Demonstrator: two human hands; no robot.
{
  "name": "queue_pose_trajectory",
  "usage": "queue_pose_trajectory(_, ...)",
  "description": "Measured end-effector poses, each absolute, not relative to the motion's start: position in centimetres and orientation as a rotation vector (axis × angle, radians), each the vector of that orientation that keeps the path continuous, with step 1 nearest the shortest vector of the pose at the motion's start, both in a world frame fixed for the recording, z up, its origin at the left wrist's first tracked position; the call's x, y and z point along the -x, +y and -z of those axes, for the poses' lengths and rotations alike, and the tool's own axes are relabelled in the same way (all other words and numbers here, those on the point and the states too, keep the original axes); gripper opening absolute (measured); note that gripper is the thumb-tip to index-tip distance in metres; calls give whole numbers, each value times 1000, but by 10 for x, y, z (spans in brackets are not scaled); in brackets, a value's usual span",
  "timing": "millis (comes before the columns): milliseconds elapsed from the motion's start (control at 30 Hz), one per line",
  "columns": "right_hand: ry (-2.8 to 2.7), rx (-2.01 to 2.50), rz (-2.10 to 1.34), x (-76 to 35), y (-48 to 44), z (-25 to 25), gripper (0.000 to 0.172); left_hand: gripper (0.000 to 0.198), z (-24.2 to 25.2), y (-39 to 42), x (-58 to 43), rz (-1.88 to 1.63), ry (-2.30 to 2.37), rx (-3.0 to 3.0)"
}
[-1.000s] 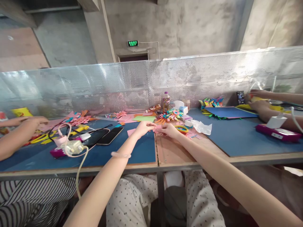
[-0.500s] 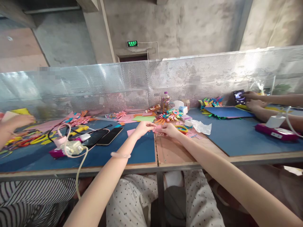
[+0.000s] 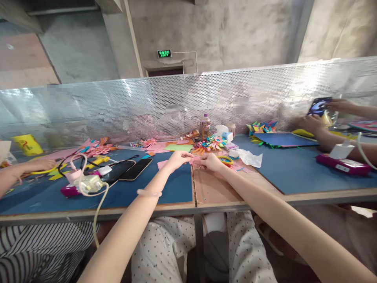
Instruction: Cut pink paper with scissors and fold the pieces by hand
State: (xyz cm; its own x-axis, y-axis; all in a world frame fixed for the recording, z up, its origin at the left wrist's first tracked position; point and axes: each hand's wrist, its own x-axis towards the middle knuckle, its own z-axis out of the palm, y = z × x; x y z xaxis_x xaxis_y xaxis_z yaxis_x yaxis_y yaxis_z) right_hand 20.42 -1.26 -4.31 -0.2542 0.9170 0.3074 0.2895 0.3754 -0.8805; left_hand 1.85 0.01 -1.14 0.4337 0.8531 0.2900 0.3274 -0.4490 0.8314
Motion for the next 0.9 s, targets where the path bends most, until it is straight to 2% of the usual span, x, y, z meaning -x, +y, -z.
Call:
queue_pose_trajectory(533, -1614, 936, -1176, -196, -13, 50, 39, 28, 11, -1, -22, -1036, 969, -1917)
queue_pose_trajectory(900, -1666, 952, -1086, -197, -22, 41, 39, 30, 10, -4, -22, -1012, 973, -1930)
